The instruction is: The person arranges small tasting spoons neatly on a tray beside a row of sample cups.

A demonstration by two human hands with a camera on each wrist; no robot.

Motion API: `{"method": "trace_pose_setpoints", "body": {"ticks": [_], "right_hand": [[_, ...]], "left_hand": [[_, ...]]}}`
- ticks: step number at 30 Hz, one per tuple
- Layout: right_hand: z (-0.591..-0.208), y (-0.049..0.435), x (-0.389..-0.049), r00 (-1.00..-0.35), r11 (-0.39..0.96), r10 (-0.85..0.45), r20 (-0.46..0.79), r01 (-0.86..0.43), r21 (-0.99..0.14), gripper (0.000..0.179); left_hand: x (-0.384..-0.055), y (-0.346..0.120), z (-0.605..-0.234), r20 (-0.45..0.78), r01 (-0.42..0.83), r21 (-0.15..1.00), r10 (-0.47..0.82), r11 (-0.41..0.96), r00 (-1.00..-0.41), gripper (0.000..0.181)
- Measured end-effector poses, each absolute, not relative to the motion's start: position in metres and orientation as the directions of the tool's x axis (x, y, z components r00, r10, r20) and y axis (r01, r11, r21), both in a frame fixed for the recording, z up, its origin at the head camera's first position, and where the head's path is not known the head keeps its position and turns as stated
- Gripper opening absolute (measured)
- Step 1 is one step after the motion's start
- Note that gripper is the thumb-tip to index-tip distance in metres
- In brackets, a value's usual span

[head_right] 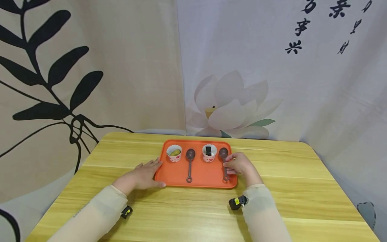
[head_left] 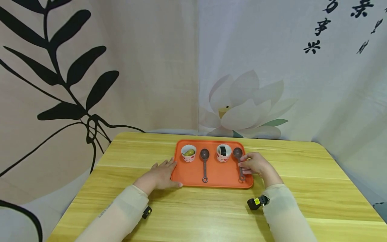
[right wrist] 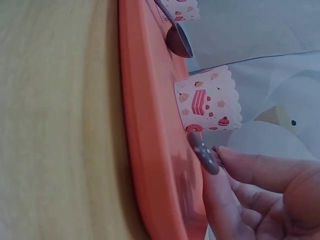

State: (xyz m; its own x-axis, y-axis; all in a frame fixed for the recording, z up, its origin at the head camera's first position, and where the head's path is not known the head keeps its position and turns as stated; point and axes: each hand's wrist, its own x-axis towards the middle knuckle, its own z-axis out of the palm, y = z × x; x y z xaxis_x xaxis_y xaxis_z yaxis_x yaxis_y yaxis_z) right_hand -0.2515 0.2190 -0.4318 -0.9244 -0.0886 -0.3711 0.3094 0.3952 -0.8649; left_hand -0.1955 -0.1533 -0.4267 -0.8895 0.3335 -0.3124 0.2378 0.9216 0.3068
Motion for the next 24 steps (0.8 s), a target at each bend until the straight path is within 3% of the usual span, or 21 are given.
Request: {"method": "trace_pose_setpoints", "body": {"ticks": [24], "right_hand": [[-0.435,0.209,-0.25,-0.919,0.467,-0.055,-0.391,0.323,-0.823,0.022]], "left_hand": [[-0.197,-0.154,-0.428,-0.317,0.231,0.313,0.331,0.921,-0.889,0.1]]}}
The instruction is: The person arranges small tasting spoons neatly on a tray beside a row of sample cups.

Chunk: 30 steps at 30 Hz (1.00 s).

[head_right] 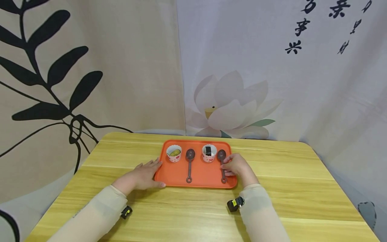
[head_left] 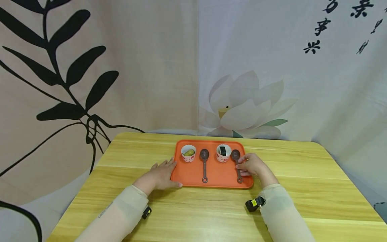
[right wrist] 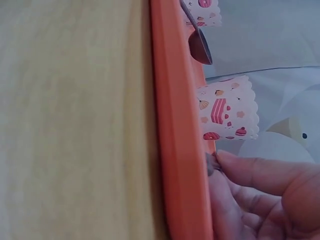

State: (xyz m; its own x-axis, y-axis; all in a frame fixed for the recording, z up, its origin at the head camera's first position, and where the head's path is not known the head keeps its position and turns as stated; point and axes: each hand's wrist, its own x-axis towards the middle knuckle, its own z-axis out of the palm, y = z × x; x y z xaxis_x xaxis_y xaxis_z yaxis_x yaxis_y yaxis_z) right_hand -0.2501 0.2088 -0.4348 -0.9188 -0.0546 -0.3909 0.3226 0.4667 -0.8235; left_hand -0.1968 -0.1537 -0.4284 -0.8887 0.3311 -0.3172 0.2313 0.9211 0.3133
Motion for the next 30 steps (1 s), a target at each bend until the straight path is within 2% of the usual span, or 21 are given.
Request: {"method": "trace_pose_setpoints", "body": {"ticks": [21,30], "right_hand": [[-0.4363,0.2083,-0.2496,-0.924,0.478,-0.029,-0.382,0.323,-0.817,0.019],[-0.432,0.2105,-0.2476,-0.932,0.486,-0.068,-0.357,0.282,-0.827,0.015]], "left_hand": [[-0.1966,-0.1523,-0.4269,-0.325,0.224,0.311,0.324,0.924,-0.889,0.1],[-0.1972,-0.1524,-0.4272,-0.322,0.23,0.301,0.326,0.925,-0.889,0.101]]}}
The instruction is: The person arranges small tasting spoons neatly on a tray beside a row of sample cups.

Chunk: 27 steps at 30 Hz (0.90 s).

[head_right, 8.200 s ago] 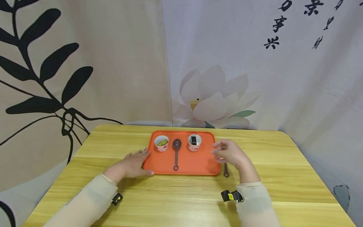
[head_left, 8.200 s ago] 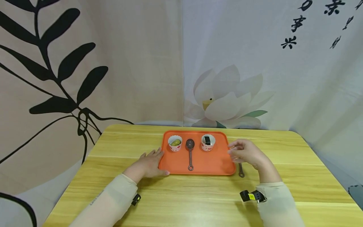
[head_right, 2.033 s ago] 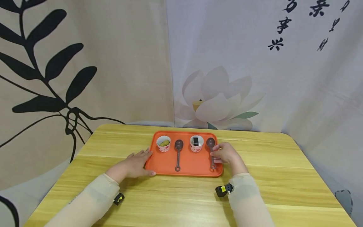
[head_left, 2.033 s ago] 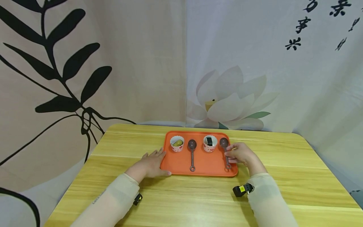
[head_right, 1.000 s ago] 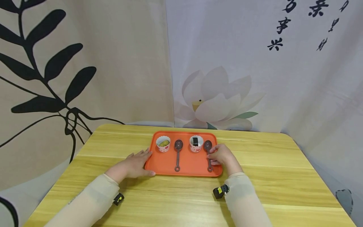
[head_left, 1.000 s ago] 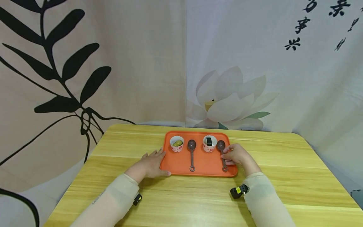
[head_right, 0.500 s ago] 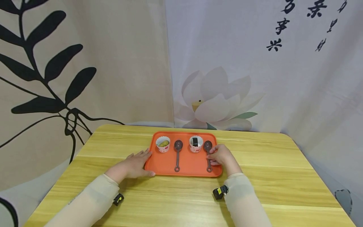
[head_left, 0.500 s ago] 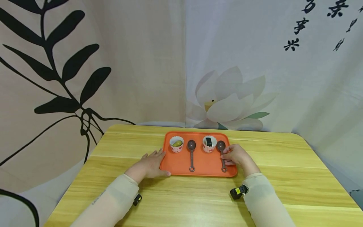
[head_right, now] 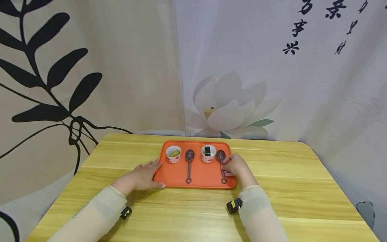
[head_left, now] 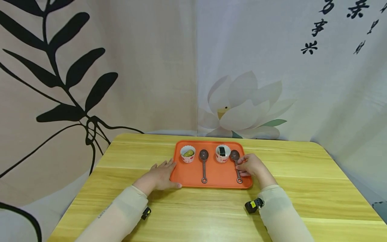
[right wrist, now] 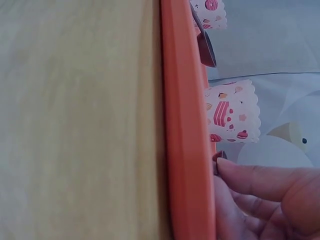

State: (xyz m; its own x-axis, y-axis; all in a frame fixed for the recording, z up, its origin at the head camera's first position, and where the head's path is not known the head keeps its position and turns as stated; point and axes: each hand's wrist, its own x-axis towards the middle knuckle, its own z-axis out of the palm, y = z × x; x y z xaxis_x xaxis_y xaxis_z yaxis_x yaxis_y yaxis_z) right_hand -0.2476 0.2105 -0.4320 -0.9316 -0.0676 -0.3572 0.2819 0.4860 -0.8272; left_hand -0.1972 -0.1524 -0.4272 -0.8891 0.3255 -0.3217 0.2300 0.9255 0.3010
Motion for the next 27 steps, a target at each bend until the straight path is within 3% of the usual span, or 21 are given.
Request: {"method": "trace_pose_setpoints", "body": {"ticks": [27], "right_hand": [[-0.423,0.211,-0.237,-0.947,0.529,-0.033,-0.32,0.255,-0.81,0.017]], "left_hand": [[-0.196,-0.152,-0.426,-0.316,0.237,0.297,0.329,0.925,-0.89,0.101]]}}
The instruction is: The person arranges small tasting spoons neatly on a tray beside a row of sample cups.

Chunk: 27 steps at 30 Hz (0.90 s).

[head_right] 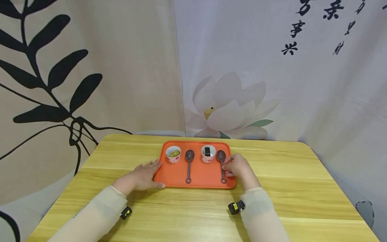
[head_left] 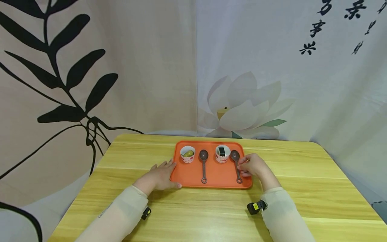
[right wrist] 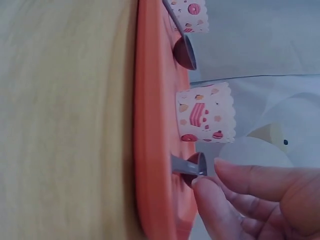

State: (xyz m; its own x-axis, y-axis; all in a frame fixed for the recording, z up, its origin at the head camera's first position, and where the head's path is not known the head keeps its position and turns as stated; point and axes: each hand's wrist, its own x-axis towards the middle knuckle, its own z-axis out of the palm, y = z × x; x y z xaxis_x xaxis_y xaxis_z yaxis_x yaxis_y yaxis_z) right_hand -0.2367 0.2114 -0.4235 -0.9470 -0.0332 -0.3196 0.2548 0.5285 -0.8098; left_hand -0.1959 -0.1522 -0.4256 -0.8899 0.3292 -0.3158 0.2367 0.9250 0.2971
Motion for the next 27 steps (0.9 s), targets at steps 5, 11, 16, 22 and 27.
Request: {"method": "trace_pose_setpoints", "body": {"ticks": [5,11,16,22,27], "right_hand": [[-0.418,0.213,-0.232,-0.95,0.538,-0.046,-0.309,0.237,-0.809,0.02],[-0.413,0.219,-0.227,-0.955,0.55,-0.061,-0.29,0.211,-0.808,0.023],[-0.412,0.226,-0.225,-0.961,0.56,-0.072,-0.268,0.183,-0.808,0.023],[-0.405,0.234,-0.218,-0.966,0.613,-0.072,-0.248,0.153,-0.775,0.026],[-0.401,0.239,-0.212,-0.971,0.63,-0.07,-0.228,0.134,-0.765,0.023]], "left_hand": [[-0.195,-0.152,-0.426,-0.319,0.235,0.294,0.327,0.927,-0.89,0.099],[-0.195,-0.153,-0.426,-0.319,0.231,0.304,0.327,0.924,-0.89,0.1],[-0.195,-0.153,-0.427,-0.319,0.227,0.314,0.328,0.922,-0.889,0.1],[-0.196,-0.153,-0.429,-0.314,0.226,0.315,0.326,0.922,-0.892,0.099],[-0.196,-0.152,-0.428,-0.318,0.225,0.309,0.323,0.924,-0.891,0.099]]}}
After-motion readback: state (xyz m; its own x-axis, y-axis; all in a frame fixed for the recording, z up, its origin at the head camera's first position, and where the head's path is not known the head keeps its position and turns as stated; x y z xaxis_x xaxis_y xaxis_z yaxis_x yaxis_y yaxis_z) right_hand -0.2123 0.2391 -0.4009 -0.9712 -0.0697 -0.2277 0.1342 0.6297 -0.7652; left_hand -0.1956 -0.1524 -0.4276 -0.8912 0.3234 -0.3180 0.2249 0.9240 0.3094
